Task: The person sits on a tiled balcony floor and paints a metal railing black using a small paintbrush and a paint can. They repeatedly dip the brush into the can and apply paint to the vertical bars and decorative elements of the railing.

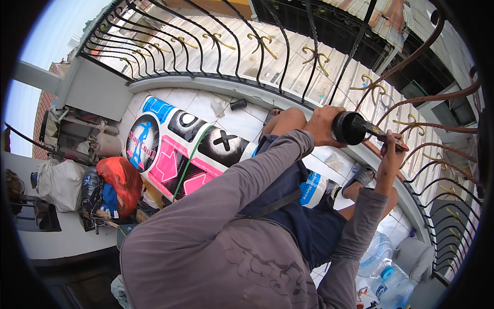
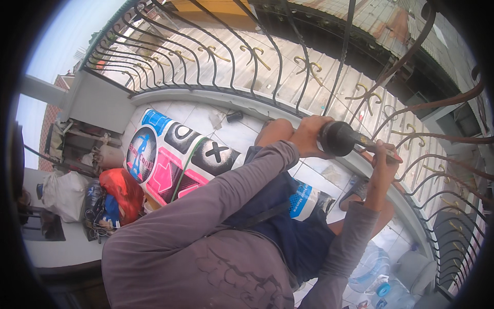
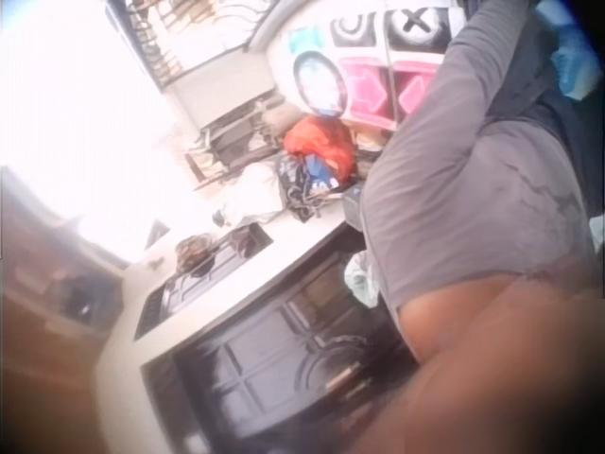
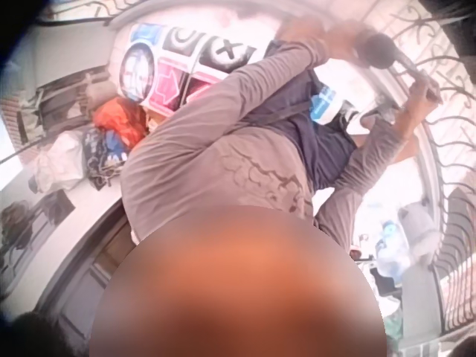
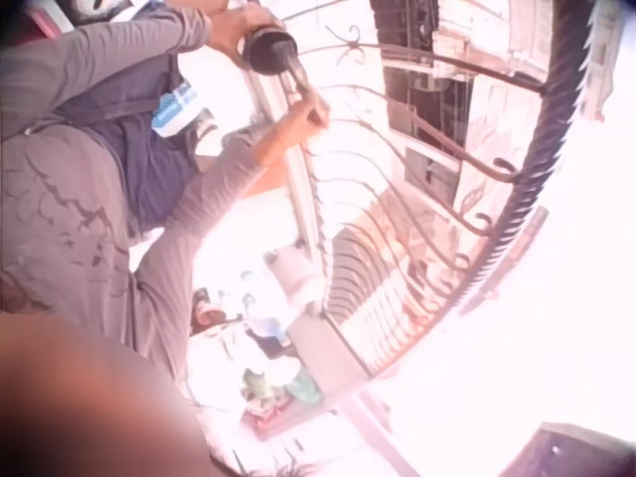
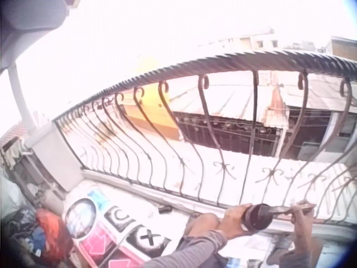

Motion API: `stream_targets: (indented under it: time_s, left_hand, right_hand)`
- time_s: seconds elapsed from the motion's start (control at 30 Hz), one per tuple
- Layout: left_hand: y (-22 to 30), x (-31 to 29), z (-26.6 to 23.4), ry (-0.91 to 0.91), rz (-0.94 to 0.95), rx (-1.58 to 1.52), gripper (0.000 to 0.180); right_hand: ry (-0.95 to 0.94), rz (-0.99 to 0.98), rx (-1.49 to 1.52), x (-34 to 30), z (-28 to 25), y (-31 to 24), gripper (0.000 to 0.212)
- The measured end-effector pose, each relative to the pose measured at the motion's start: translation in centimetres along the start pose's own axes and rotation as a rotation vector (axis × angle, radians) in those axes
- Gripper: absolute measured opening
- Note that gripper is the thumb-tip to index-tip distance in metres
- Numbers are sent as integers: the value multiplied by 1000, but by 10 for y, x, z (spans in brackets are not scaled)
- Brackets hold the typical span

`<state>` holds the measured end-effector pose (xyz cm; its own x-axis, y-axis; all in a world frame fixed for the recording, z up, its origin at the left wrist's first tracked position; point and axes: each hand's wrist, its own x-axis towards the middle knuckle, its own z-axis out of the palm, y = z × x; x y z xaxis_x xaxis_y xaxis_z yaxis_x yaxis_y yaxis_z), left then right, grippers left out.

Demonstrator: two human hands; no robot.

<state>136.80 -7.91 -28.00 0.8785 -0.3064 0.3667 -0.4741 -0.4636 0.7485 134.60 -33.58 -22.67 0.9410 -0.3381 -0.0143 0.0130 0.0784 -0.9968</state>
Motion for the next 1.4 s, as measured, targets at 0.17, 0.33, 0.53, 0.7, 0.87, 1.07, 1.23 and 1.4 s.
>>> stream_targets:
  time_s: [0.17, 0.33, 0.53, 0.7, 0.87, 1.07, 1.23, 1.4]
  left_hand:
    - [3, -4, -5, 120, -6, 62, 96]
    - [7, 2, -8, 71, -230, -65, 88]
    - [4, 2, -8, 108, -241, -88, 89]
    - [-3, -1, -5, 112, -254, -120, 88]
    - [1, 0, -7, 103, -258, -121, 87]
    - [3, 0, -7, 100, -228, -74, 87]
    - [9, -2, -9, 94, -281, -90, 86]
    - [12, -9, -13, 49, -348, -97, 86]
  right_hand:
    - [-93, 4, 226, -11, 5, -10, 16]
    - [-96, 53, 233, -11, 13, -9, 19]
    - [-80, 87, 325, -12, 18, 0, 21]
    - [-99, 0, 297, -11, 17, 6, 19]
    - [-92, -39, 246, -10, 19, 7, 19]
    - [-79, 17, 290, -9, 18, 10, 21]
    - [-47, -68, 239, -12, 18, 10, 22]
    - [-61, 20, 267, -18, 17, 14, 22]
